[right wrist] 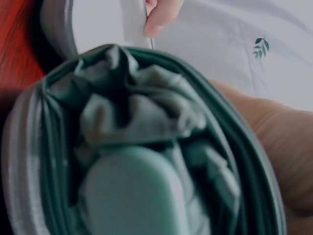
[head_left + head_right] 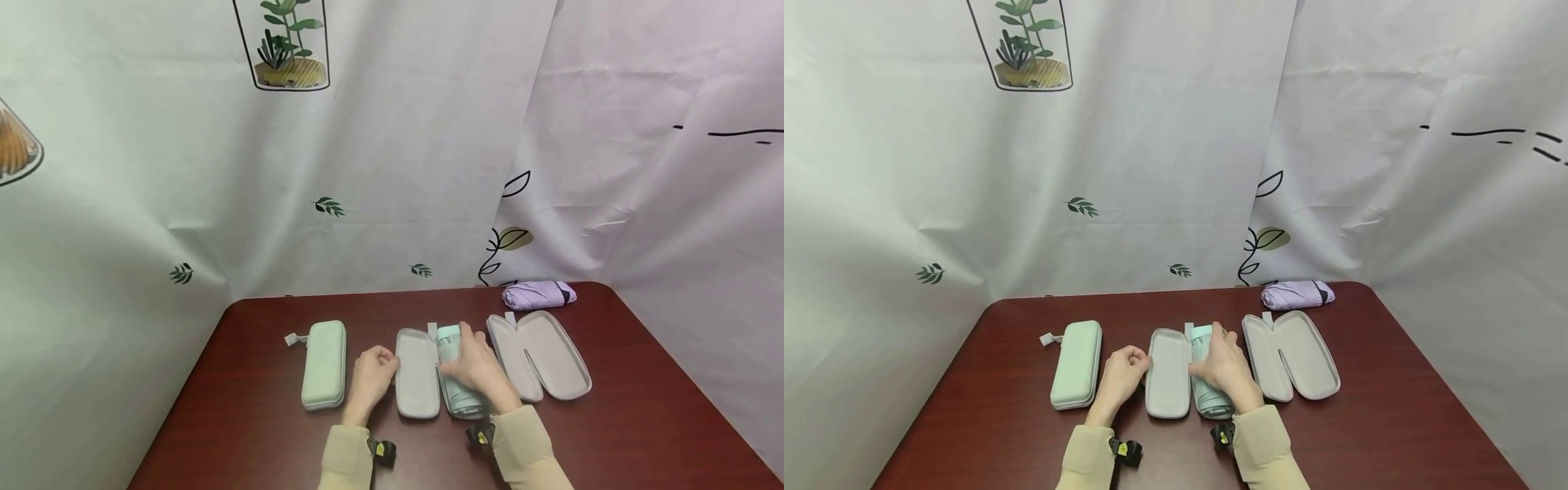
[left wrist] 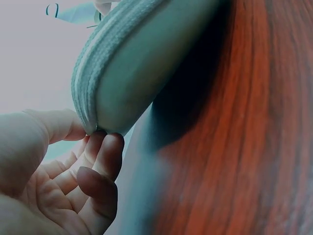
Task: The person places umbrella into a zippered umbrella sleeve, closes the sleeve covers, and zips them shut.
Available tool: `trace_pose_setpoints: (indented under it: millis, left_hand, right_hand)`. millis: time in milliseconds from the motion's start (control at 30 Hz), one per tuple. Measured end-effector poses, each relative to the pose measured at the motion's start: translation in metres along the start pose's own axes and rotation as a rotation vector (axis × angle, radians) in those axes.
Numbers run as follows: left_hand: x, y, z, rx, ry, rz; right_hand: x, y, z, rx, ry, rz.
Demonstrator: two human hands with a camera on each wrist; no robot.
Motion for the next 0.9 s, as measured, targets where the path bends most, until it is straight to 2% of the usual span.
trace_pose_setpoints:
  millis: [433,700,900]
  left_hand:
    - [0.002,0.001,-0.001,0.016,-0.007,0.003]
    - [0.002,0.002,0.0,0.013,-0.01,-0.001]
    - [0.002,0.005,0.0,0.01,-0.008,0.008]
  right_hand:
    - [0.005,-0.005,0.007,-0.044,0.014,-0.013]
    - [0.007,-0.012,0.009,-0.013,-0.039,-0.018]
    - [0.007,-0.011,0.01,-0.05,-0.002,-0.035]
Point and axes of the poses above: each hand's wrist, its own x-axis towards the middle knuckle, its own y-axis out of the back of the hand, z = x × y, the point moved 1 cm from there along x, towards the middle knuckle, and after that the axes turned 10 degrees about z, right-handed, at the moved point
